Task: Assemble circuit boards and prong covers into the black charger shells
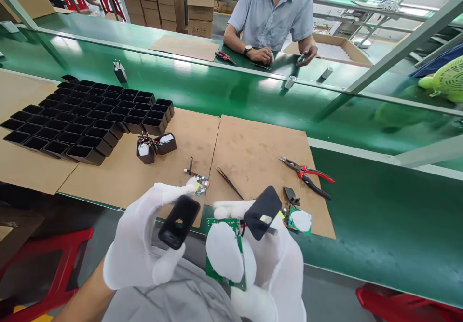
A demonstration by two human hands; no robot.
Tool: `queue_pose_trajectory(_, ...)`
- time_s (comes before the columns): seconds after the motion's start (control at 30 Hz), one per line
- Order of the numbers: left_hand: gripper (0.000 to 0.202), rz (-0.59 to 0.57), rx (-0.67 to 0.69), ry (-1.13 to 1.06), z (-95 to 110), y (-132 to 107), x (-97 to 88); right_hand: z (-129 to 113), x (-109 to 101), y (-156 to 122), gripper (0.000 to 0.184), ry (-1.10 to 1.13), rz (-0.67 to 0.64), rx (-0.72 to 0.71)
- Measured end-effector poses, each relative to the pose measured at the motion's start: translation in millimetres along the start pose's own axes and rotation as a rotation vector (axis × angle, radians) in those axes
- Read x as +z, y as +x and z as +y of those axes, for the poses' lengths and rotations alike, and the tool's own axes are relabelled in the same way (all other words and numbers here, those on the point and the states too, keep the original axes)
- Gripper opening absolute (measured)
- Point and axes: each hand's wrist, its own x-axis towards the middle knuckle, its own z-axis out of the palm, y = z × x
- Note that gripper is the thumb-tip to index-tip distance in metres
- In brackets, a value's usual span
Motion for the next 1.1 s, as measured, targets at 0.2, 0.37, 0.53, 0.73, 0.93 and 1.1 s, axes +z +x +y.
queue_pose_trajectory(0.2, 0.063, -0.116, -0.294, -0.637, -29, -10, 15.4, 5, 13, 4, 0.065, 0.116, -0.213, 0.121)
queue_pose_trajectory(0.37, 0.061, 0.07, -0.301, -0.564, -38, -22, 37.6, 9, 20, 0, 0.058, 0.193, -0.235, 0.083)
queue_pose_trajectory(0.53, 0.034, 0.115, -0.247, -0.287, -22, -27, 37.8, 4, 25, -4, 0.052, 0.198, -0.118, 0.024)
queue_pose_trajectory(0.73, 0.088, -0.083, -0.133, -0.362, -23, -32, 35.7, -9, 41, -6, 0.046, 0.212, -0.075, -0.032)
queue_pose_trajectory(0.93, 0.102, -0.066, -0.16, -0.282, -30, -35, 35.4, 1, 23, -16, 0.059, 0.13, -0.005, -0.032)
queue_pose_trajectory(1.1, 0.096, 0.001, -0.087, -0.508, -33, -36, 38.1, -10, 8, -12, 0.033, 0.081, 0.142, -0.027)
